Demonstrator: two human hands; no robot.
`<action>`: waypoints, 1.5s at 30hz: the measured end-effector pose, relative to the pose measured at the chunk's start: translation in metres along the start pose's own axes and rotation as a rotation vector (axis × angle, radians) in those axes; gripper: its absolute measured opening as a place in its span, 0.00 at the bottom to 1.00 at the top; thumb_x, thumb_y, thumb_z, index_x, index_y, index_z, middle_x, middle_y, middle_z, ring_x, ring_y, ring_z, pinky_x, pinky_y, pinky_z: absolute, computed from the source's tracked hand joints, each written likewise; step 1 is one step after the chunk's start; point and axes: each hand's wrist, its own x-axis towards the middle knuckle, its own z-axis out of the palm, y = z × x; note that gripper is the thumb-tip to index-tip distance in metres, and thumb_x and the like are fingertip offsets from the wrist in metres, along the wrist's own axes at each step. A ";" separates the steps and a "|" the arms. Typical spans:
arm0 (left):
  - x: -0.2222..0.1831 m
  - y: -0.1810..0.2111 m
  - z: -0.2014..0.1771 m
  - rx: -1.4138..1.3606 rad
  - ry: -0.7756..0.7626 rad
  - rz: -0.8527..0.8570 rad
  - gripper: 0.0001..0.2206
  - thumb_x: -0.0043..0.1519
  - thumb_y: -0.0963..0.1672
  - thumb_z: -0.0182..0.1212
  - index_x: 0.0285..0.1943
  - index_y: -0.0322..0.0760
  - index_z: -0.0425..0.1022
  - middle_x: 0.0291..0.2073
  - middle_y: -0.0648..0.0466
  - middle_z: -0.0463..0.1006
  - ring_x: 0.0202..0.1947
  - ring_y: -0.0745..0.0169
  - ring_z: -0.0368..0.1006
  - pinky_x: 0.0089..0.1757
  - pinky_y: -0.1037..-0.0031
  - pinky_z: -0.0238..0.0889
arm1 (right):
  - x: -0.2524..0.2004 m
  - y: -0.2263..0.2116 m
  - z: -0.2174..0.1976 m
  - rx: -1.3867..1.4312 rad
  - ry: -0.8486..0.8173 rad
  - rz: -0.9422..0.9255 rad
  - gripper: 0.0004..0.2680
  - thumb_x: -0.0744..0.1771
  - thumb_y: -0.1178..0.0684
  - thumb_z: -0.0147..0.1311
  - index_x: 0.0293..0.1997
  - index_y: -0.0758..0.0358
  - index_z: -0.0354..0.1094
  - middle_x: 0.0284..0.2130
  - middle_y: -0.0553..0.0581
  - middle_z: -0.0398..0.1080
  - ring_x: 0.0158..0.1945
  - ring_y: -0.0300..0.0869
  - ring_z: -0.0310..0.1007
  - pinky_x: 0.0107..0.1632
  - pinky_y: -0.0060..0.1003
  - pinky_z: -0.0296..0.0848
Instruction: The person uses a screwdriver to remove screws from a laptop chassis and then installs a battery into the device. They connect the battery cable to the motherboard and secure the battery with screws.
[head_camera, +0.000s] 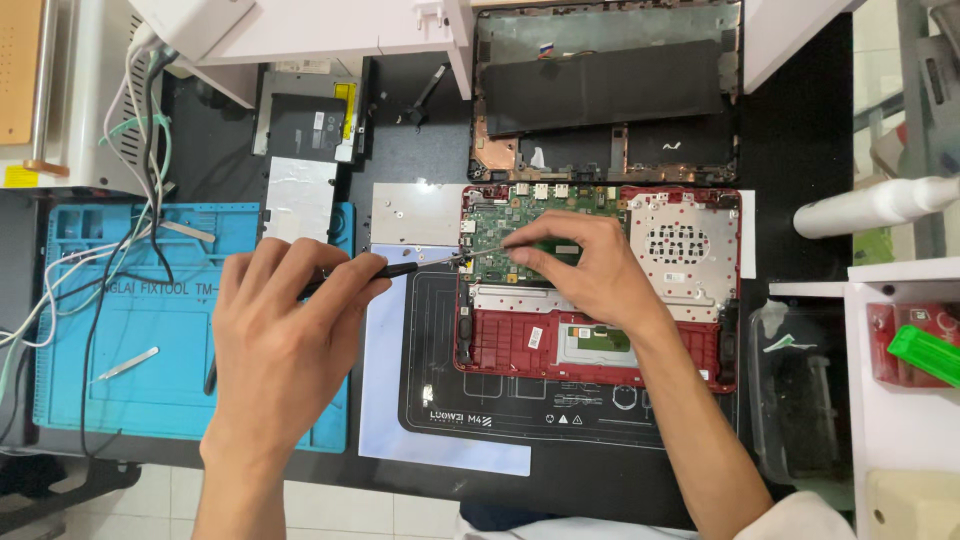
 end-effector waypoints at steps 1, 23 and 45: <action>0.001 0.001 0.001 -0.001 -0.003 0.004 0.09 0.60 0.42 0.72 0.47 0.40 0.82 0.36 0.57 0.74 0.38 0.55 0.67 0.42 0.62 0.57 | 0.000 0.002 0.000 0.006 0.002 0.005 0.06 0.65 0.56 0.63 0.44 0.63 0.79 0.37 0.55 0.81 0.43 0.41 0.82 0.51 0.37 0.76; 0.021 0.003 -0.010 0.026 -0.204 0.122 0.07 0.61 0.44 0.66 0.43 0.36 0.78 0.34 0.54 0.73 0.39 0.55 0.70 0.41 0.64 0.62 | -0.002 0.015 0.011 -0.150 0.006 -0.159 0.05 0.62 0.57 0.66 0.38 0.63 0.79 0.35 0.55 0.80 0.41 0.44 0.79 0.48 0.39 0.77; 0.057 -0.018 0.018 0.249 -0.168 0.212 0.01 0.61 0.41 0.64 0.40 0.40 0.78 0.37 0.57 0.73 0.44 0.58 0.70 0.44 0.65 0.61 | -0.003 0.027 0.044 -0.521 0.051 -0.222 0.13 0.66 0.51 0.60 0.56 0.60 0.75 0.57 0.54 0.73 0.66 0.53 0.64 0.72 0.59 0.53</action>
